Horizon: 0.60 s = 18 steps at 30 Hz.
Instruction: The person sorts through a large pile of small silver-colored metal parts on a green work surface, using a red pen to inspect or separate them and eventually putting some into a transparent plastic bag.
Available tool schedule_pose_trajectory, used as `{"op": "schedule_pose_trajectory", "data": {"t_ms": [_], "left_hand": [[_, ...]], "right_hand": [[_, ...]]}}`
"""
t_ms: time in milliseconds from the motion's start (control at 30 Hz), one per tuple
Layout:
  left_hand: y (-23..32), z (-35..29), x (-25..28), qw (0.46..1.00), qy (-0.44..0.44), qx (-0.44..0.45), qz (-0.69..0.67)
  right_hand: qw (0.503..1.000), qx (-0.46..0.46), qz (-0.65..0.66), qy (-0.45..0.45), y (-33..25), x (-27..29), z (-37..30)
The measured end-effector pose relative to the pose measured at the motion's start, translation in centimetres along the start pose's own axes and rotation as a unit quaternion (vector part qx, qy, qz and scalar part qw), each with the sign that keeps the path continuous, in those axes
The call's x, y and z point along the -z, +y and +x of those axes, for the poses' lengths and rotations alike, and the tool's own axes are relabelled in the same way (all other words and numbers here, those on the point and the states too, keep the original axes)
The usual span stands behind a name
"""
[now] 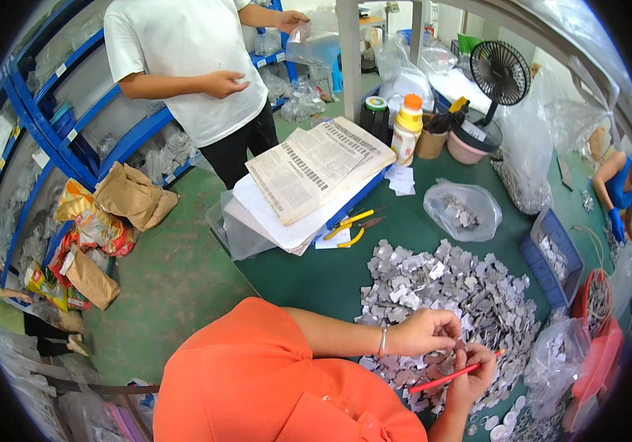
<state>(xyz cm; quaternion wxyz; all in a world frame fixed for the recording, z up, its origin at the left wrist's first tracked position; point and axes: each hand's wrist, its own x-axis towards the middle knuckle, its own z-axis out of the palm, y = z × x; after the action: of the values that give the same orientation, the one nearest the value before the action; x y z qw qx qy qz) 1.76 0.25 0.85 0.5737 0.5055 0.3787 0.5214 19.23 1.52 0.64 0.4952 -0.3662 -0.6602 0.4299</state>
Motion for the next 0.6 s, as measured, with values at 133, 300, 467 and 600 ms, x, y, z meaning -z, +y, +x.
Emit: {"op": "schedule_pose_trajectory", "data": {"t_ms": [133, 300, 467, 600], "left_hand": [[0.1, 0.1, -0.2, 0.994, 0.043, -0.065, 0.075], [0.4, -0.4, -0.2, 0.988, 0.041, -0.059, 0.136], [0.1, -0.5, 0.2, 0.999, 0.032, 0.028, -0.035], [0.8, -0.9, 0.5, 0.999, -0.002, 0.039, -0.022]], "right_hand": [[0.993, 0.073, -0.093, 0.019, -0.1, 0.0, 0.1], [0.991, 0.078, -0.104, -0.024, -0.4, -0.6, -0.1], [1.0, 0.021, -0.016, -0.012, -0.6, -1.0, -0.3], [1.0, 0.002, 0.013, -0.008, -1.0, -1.1, 0.1]]}}
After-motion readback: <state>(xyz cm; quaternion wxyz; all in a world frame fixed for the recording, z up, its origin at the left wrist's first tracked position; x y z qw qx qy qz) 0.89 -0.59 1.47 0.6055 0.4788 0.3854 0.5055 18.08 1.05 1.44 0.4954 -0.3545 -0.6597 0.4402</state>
